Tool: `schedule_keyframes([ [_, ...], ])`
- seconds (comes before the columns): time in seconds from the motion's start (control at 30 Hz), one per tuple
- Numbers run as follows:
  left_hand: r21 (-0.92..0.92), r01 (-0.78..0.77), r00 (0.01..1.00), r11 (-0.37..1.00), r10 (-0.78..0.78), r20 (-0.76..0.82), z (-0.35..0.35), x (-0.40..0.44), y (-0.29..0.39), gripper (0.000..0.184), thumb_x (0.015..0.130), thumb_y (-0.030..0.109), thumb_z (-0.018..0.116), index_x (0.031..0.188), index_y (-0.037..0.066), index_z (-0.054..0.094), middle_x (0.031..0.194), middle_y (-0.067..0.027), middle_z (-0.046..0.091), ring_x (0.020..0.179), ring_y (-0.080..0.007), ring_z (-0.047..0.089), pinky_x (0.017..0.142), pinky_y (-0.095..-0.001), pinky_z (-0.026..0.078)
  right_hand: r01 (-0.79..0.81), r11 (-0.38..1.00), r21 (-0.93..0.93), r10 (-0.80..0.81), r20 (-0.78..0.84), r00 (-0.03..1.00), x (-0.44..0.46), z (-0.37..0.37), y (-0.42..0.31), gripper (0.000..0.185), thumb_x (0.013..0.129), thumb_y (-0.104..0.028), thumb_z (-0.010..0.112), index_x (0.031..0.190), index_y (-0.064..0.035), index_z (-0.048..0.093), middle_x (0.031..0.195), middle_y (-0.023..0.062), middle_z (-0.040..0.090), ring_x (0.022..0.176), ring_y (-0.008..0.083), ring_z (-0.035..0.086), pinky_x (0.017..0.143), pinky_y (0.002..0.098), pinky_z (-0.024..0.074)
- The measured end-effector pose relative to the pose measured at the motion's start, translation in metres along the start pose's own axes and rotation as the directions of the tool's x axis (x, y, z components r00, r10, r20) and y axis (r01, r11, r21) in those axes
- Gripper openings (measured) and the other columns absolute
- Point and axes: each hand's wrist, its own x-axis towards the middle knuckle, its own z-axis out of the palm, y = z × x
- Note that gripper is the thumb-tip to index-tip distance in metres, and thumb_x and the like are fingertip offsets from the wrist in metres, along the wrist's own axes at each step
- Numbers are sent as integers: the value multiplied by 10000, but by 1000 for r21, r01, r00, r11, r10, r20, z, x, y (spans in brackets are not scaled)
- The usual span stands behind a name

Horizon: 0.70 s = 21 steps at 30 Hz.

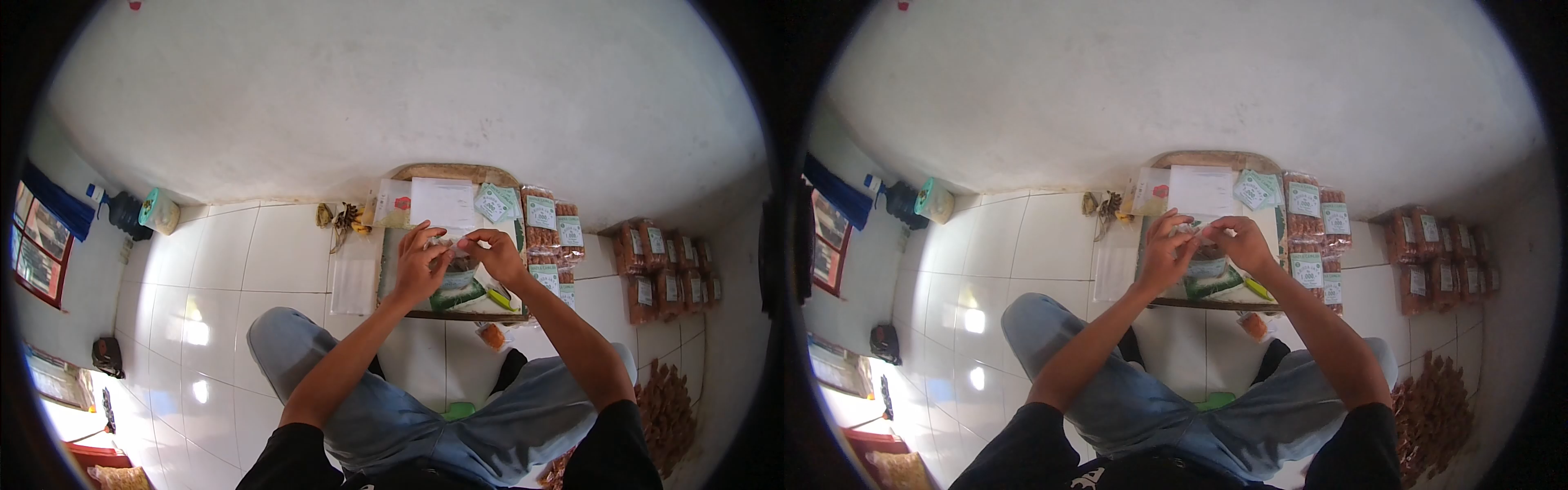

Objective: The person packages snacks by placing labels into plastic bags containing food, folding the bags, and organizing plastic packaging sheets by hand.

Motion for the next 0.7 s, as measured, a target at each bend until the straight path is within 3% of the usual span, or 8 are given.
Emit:
schedule_keyframes([
  [0.13, -31, 28, 1000, 999, -28, -1, 3, -1, 0, 116, 838, 180, 678, 847, 69, 712, 1201, -46, 578, 1296, -304, 411, 1059, -442, 282, -92, 996, -17, 92, -9, 996, 4, -1, 1, 142, 857, -124, 707, 920, 2, 695, 850, 12, 667, 766, 78, 590, 727, 230, 465],
  [0.23, -55, 84, 996, 995, -82, 34, 4, -2, 2, 131, 839, 186, 669, 840, 62, 713, 1227, -58, 560, 1321, -313, 377, 1071, -448, 264, -102, 992, 78, 107, -66, 992, 5, 0, 3, 155, 869, -137, 696, 925, 8, 693, 879, 30, 677, 806, 79, 604, 726, 229, 467],
  [0.33, -63, 147, 988, 987, -144, 57, 6, -2, 0, 160, 838, 204, 662, 832, 53, 717, 1245, -74, 549, 1339, -326, 350, 1081, -455, 247, 41, 999, 24, -38, -100, 994, 6, 1, 3, 160, 824, -168, 713, 893, -22, 712, 842, 69, 698, 789, 128, 632, 727, 277, 481],
  [0.4, -71, 180, 983, 981, -175, 63, 7, -2, 0, 175, 837, 213, 659, 830, 49, 719, 1251, -84, 546, 1344, -335, 341, 1086, -458, 240, 123, 925, -360, -178, -123, 976, 4, 0, -1, 114, 792, -155, 731, 844, -55, 721, 861, 93, 701, 824, 188, 651, 767, 325, 486],
  [0.43, -82, 210, 976, 974, -205, 68, 7, -2, 0, 179, 835, 215, 658, 831, 48, 721, 1254, -91, 545, 1341, -343, 342, 1084, -462, 243, 122, 926, -358, -177, -123, 977, 4, -1, -3, 114, 792, -155, 731, 844, -55, 721, 861, 93, 701, 824, 188, 651, 767, 325, 486],
  [0.5, -95, 239, 970, 966, -232, 77, 7, -2, -1, 182, 833, 217, 656, 832, 47, 723, 1256, -99, 545, 1339, -350, 343, 1083, -466, 246, 431, 591, -682, -494, 117, 861, 3, -6, -6, 143, 835, -112, 708, 957, -39, 718, 896, 78, 684, 907, 127, 619, 802, 315, 488],
  [0.63, -160, 279, 959, 947, -267, 89, 7, -2, -6, 164, 828, 200, 660, 834, 48, 721, 1257, -95, 544, 1325, -353, 359, 1074, -472, 261, 365, 746, -557, -387, 84, 918, 3, -6, -5, 174, 826, -138, 723, 969, -39, 718, 896, 65, 683, 949, 121, 609, 792, 299, 485],
  [0.7, -155, 272, 961, 950, -260, 91, 7, -2, -5, 159, 826, 195, 663, 835, 46, 718, 1256, -92, 542, 1320, -353, 366, 1069, -474, 267, 3, 981, -195, -3, 3, 1000, 1, -4, -8, 191, 813, -153, 737, 969, -45, 723, 883, 45, 679, 866, 109, 611, 756, 286, 486],
])
